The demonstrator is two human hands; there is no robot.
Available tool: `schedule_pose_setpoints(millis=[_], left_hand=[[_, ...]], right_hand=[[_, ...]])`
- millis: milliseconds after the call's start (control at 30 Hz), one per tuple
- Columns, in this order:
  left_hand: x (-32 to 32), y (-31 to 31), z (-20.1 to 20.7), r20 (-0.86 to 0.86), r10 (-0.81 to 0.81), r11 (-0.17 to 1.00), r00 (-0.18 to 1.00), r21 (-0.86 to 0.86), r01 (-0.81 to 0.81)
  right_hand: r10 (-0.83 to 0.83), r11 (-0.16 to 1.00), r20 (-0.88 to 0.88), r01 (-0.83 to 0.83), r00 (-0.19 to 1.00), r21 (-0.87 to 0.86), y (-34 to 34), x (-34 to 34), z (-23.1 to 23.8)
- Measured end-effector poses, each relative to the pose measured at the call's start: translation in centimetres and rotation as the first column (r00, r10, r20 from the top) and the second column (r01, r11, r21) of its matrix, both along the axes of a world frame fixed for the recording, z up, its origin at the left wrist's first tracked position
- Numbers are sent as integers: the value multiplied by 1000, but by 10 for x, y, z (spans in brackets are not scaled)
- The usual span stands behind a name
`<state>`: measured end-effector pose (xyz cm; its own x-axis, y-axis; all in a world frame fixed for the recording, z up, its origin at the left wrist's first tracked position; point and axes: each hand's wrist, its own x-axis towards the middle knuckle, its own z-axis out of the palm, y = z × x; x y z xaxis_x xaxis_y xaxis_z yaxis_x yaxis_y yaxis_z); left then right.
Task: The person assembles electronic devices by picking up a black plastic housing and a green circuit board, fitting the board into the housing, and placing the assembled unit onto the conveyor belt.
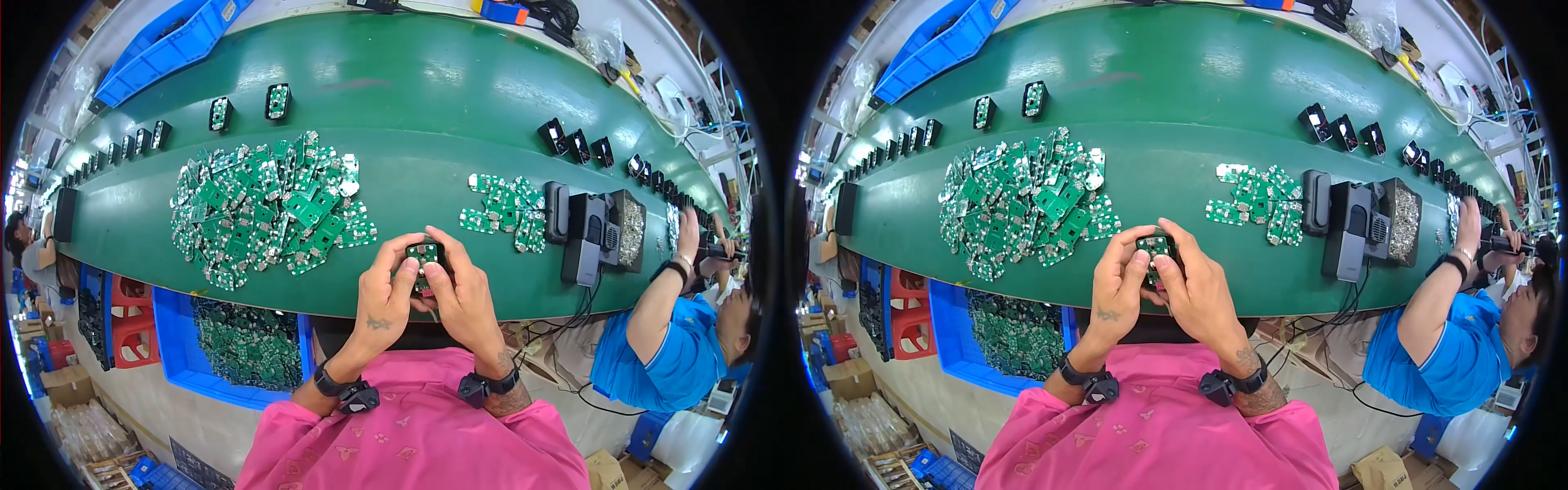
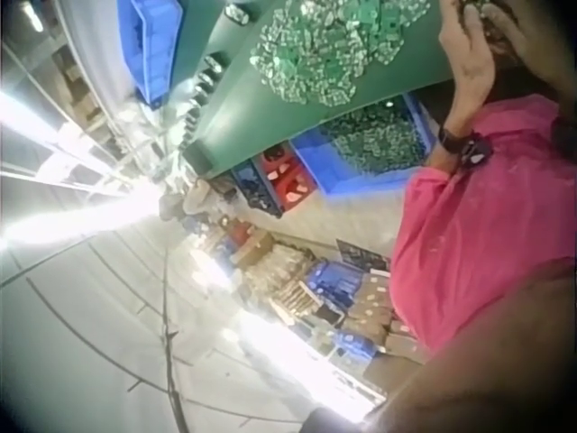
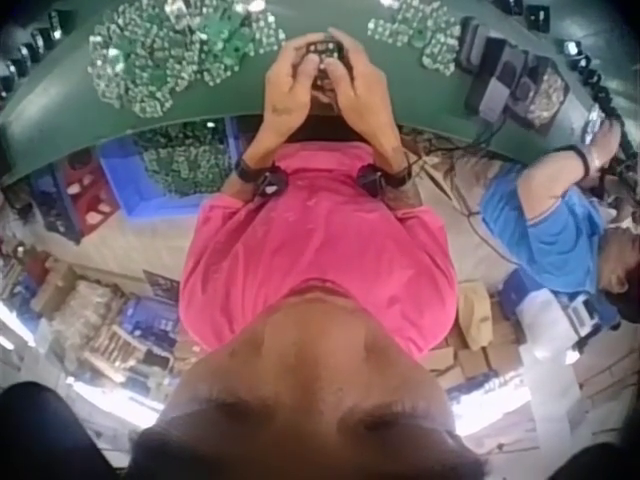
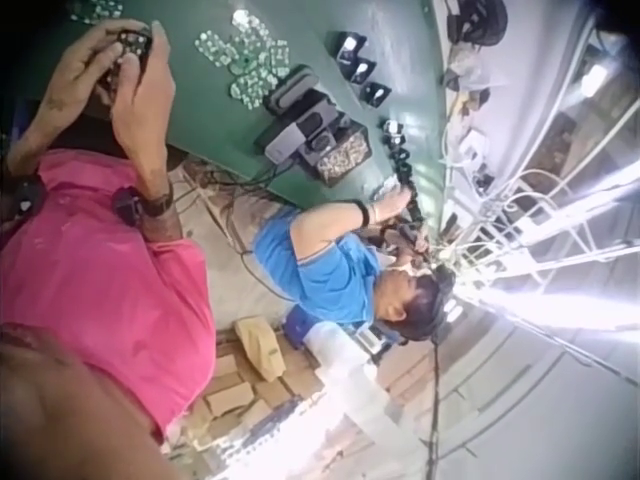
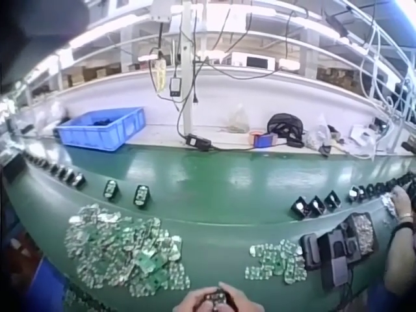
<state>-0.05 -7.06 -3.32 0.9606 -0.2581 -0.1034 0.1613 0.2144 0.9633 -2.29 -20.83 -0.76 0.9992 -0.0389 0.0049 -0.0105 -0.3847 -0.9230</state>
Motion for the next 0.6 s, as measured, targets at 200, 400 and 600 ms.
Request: schedule_pose_setpoints(millis=[200, 400, 600], left_hand=[[-1, 0, 2, -7, 0, 999, 1000, 39, 0], [-4, 1, 6, 125, 70, 992, 990, 99, -82], [-6, 4, -1, 320, 100, 971, 942, 177, -163]], right_hand=[[-85, 996, -69, 87, 994, 28, 4, -6, 0], [-96, 987, 216, 122, 972, -108, 4, -12, -15], [-175, 982, 268, 186, 948, -17, 6, -16, -10]])
